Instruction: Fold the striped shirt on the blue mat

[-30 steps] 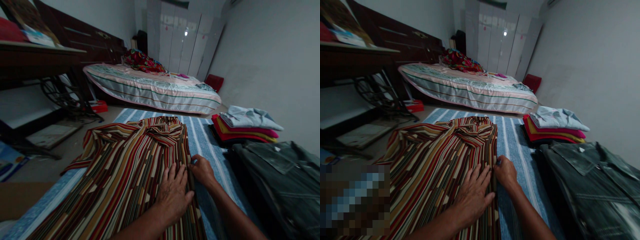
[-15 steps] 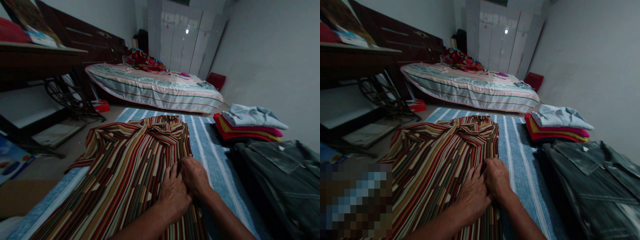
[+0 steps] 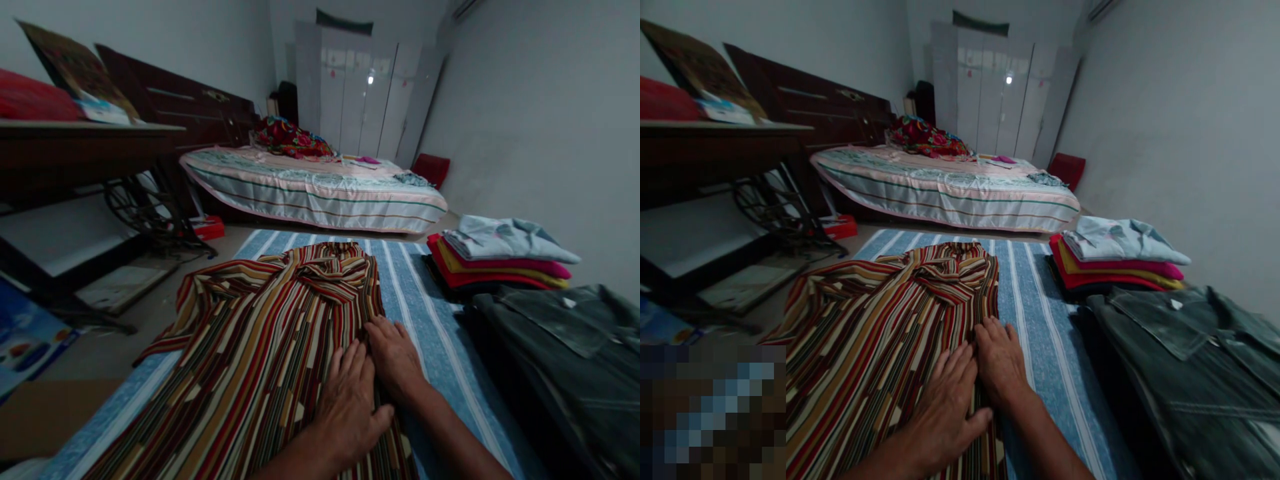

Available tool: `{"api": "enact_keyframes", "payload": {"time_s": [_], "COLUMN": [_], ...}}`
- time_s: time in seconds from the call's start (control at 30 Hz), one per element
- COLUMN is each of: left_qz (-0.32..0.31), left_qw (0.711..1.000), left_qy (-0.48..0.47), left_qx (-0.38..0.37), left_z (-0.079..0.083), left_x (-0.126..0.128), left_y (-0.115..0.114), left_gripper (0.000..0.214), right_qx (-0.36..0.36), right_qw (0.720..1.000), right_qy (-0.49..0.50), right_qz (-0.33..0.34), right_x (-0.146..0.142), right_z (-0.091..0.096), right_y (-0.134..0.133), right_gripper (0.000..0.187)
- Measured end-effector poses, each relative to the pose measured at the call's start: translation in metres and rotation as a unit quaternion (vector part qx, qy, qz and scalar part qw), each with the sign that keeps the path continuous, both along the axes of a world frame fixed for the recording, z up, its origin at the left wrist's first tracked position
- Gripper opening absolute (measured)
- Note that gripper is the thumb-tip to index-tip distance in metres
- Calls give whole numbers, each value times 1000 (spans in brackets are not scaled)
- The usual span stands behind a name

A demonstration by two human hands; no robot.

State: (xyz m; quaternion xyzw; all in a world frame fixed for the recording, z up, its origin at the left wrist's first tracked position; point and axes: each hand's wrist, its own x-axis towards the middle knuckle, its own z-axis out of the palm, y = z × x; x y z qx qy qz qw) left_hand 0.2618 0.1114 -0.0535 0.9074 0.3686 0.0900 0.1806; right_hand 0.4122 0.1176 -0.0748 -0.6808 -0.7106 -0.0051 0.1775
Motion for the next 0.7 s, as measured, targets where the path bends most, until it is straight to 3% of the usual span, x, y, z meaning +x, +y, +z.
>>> {"api": "enact_keyframes", "payload": {"time_s": [0.1, 0.2, 0.33, 0.43, 0.53, 0.63, 0.7], "left_qz": [6, 15, 27, 33, 68, 166, 219], "left_qw": [1000, 999, 1000, 995, 980, 956, 945], "left_qy": [22, 31, 6, -25, -12, 56, 99], "left_qx": [-8, -12, 16, 93, 184, 237, 221], "left_z": [1, 7, 24, 43, 61, 72, 71], "left_x": [0, 0, -1, -4, -5, -4, -3], "left_y": [2, 4, 21, 59, 114, 168, 196], "left_gripper": [61, 47, 34, 29, 30, 41, 49], "right_qx": [-18, 18, 55, 44, 29, 21, 12], "right_qw": [1000, 1000, 997, 995, 991, 990, 990], "right_qy": [3, 18, 46, 67, 80, 84, 85], "right_qz": [0, -19, -26, -66, -103, -115, -116], "right_x": [0, -1, -5, -4, 1, 7, 9], "right_z": [0, 9, 29, 34, 27, 12, 2], "right_y": [6, 17, 53, 91, 125, 145, 151], "right_gripper": [35, 29, 24, 25, 32, 37, 39]}}
